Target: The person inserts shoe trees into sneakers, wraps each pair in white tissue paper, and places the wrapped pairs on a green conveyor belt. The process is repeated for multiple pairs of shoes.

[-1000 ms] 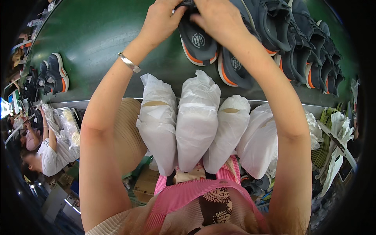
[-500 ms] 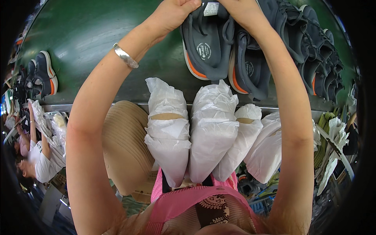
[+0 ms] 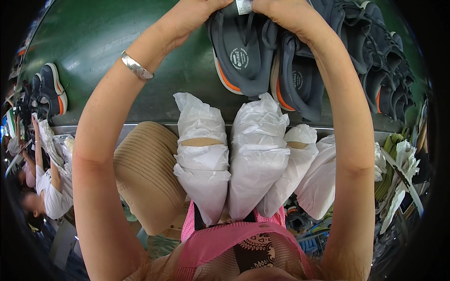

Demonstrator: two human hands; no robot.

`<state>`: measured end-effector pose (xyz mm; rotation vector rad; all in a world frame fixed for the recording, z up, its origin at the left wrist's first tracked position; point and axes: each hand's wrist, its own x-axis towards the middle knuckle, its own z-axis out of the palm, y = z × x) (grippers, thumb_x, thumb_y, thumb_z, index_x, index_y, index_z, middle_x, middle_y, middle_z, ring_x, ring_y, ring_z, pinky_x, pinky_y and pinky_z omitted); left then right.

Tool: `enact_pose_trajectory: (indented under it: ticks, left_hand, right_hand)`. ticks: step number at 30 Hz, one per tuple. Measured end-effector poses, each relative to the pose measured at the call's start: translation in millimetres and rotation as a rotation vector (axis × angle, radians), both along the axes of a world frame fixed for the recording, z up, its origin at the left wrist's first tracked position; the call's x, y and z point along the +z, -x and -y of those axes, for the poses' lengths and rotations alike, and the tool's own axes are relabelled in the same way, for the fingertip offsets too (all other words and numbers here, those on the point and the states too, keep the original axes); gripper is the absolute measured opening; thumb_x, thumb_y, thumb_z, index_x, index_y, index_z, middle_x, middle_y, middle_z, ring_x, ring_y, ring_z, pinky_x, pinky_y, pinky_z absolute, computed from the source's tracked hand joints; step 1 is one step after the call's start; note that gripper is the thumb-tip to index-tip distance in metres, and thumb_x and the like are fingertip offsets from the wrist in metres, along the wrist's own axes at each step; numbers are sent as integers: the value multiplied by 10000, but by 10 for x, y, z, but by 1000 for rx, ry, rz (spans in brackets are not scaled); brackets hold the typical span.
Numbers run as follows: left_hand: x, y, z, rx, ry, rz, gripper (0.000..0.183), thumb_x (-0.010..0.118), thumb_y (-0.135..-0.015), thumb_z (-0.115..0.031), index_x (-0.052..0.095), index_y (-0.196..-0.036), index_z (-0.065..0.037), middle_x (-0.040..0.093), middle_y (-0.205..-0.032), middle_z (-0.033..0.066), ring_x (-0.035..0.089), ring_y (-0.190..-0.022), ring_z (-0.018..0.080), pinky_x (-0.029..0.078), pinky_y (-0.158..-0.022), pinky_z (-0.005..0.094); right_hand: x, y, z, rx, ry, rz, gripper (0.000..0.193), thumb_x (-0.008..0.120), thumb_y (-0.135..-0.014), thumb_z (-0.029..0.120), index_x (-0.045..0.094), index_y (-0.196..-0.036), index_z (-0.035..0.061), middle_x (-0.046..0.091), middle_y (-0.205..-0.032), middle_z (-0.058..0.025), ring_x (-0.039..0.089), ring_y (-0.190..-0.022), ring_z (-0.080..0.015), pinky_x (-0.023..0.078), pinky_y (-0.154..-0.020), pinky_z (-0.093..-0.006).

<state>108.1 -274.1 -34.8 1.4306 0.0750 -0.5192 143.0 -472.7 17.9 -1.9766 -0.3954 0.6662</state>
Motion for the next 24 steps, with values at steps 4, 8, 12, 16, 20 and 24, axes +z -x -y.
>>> enact_pose_trajectory:
  ticks: [4,8,12,16,20,24]
  left_hand:
    - [-8,-7,28,-4,1,11,187,528,-982,-162,671,-985,-43,669,-882,-33,574,-795,52,471,-758,220]
    - [84,29,49,5,-84,30,196,528,-986,-186,670,-969,-52,660,-894,-43,560,-813,46,460,-774,225]
    - [539,279,-172,59,-321,120,276,527,-966,-238,646,-1112,-35,679,-919,45,611,-833,142,472,-795,300]
    - [1554,1295,-753,191,-632,114,416,534,-976,-364,603,-1267,-76,640,-1118,44,577,-1034,129,430,-959,275]
    - [2010,2655,-1439,514,-780,121,373,568,-964,-274,604,-1260,-50,667,-1051,59,607,-963,132,475,-878,270]
    - [1791,3631,-1870,760,-817,-24,332,554,-970,-226,629,-1226,-29,676,-1073,71,622,-949,118,484,-864,255]
  right_hand:
    - [50,42,30,-19,-14,-19,245,580,-797,98,650,-1012,2,662,-844,-72,584,-767,-140,473,-706,-284]
    - [26,46,21,-34,48,109,273,588,-793,120,644,-1027,-10,676,-843,-118,626,-797,-192,486,-736,-317]
    - [-15,123,-16,-19,63,245,292,588,-786,141,634,-1027,-17,684,-873,-182,658,-836,-267,500,-777,-348]
    - [-77,222,98,90,232,698,352,589,-817,151,582,-1154,48,649,-1035,-191,618,-968,-315,484,-861,-399]
    - [162,454,232,37,173,883,472,544,-808,137,544,-1278,90,614,-1164,-216,569,-1102,-366,442,-959,-425]
    - [543,920,-45,80,136,846,385,557,-852,158,579,-1228,80,635,-1128,-181,579,-1078,-363,445,-934,-432]
